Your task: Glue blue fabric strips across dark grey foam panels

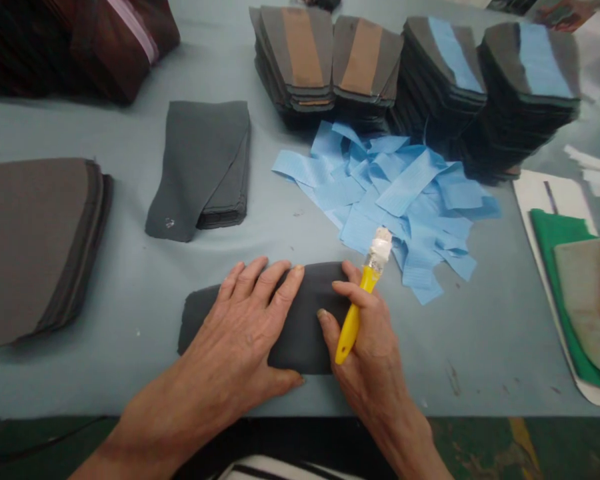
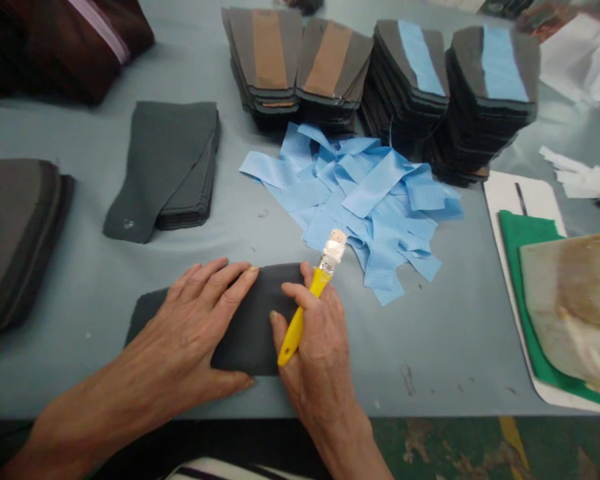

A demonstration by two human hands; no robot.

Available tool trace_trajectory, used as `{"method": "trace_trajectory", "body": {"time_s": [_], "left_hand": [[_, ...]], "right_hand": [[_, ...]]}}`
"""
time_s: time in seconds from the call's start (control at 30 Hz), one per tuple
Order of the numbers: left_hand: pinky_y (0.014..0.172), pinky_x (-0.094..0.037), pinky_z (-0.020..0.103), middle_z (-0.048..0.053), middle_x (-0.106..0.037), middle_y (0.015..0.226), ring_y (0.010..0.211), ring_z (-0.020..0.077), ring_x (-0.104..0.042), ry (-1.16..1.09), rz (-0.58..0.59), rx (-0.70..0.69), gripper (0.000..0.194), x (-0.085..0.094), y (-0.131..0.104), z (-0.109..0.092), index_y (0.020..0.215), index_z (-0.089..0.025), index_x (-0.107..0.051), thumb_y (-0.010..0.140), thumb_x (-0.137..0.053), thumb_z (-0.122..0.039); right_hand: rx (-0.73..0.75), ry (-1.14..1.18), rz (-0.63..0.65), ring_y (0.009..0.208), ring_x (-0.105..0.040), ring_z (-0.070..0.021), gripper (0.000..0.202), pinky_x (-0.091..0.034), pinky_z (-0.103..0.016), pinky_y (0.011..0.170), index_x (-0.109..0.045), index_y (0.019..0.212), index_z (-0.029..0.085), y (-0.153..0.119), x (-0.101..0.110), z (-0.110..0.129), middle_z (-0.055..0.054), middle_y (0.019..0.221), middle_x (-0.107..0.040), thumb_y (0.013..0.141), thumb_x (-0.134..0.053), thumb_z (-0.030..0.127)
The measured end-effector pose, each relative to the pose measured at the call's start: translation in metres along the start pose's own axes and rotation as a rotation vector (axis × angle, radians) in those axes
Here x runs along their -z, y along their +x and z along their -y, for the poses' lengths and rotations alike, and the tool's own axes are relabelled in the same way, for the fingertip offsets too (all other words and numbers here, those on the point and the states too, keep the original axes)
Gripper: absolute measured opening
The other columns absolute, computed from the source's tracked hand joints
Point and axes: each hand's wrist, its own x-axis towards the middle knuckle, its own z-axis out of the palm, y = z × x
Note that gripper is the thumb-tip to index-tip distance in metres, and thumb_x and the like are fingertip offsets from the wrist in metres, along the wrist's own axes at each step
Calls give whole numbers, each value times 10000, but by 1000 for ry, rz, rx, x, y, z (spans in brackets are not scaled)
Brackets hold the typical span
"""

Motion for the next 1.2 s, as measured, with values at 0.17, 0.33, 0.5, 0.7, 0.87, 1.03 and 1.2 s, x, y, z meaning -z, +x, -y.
{"method": "trace_trajectory", "body": {"time_s": [0.17, 0.33, 0.5, 0.7, 0.87, 1.03, 1.2], "left_hand": [[1263, -361, 702, 240, -536, 1604, 1509, 504, -449, -48, 12, 18, 1156, 0, 0, -1, 1631, -109, -382, 637, -904, -384], [1262, -357, 707, 255, -507, 1632, 1537, 510, -415, -67, 66, 30, 1153, 4, 2, -2, 1626, -92, -391, 655, -935, -394], [1301, -291, 692, 227, -454, 1685, 1603, 487, -332, -98, 155, 86, 1263, 8, 2, -7, 1664, -138, -321, 655, -996, -484], [1345, -233, 644, 235, -430, 1699, 1633, 458, -293, -185, 139, 56, 1336, 8, -3, -5, 1676, -117, -282, 653, -1009, -574], [1364, -197, 610, 232, -415, 1716, 1641, 451, -277, -195, 128, 57, 1350, 9, -4, -3, 1679, -105, -290, 646, -1013, -586], [1374, -180, 585, 208, -297, 1782, 1669, 438, -192, -138, -2, 31, 1351, 8, -23, -22, 1685, -88, -273, 687, -944, -702], [1373, -225, 527, 146, -333, 1780, 1660, 368, -270, -121, -109, 41, 959, -7, -56, -45, 1663, -101, -337, 974, -690, -667]], "right_hand": [[8, -22, 9, 1450, -595, -321, 285, -519, -597, 1161, -551, 1348, 228, 2, 3, 0, -204, 1550, -614, 1068, -604, 212], [104, -94, 33, 1456, -586, -344, 287, -493, -601, 1173, -552, 1333, 225, 16, 13, 0, -214, 1542, -622, 1060, -628, 275], [281, -135, 142, 1376, -641, -362, 221, -491, -620, 1161, -595, 1265, 243, 29, 16, -5, -185, 1479, -678, 1053, -627, 297], [434, -135, 147, 1259, -694, -372, 230, -560, -551, 1042, -614, 1274, 195, 30, 3, -18, -203, 1428, -697, 1091, -579, 328], [433, -147, 141, 1270, -688, -398, 301, -549, -560, 1041, -623, 1288, 166, 26, 2, -22, -226, 1424, -692, 1111, -552, 400], [426, -137, 160, 1318, -669, -384, 336, -535, -538, 1069, -624, 1316, 166, 24, 5, -27, -220, 1452, -679, 1114, -543, 423], [425, -132, 188, 1329, -661, -401, 326, -541, -559, 1060, -624, 1306, 156, 24, 8, -25, -233, 1458, -676, 1111, -530, 400]]}}
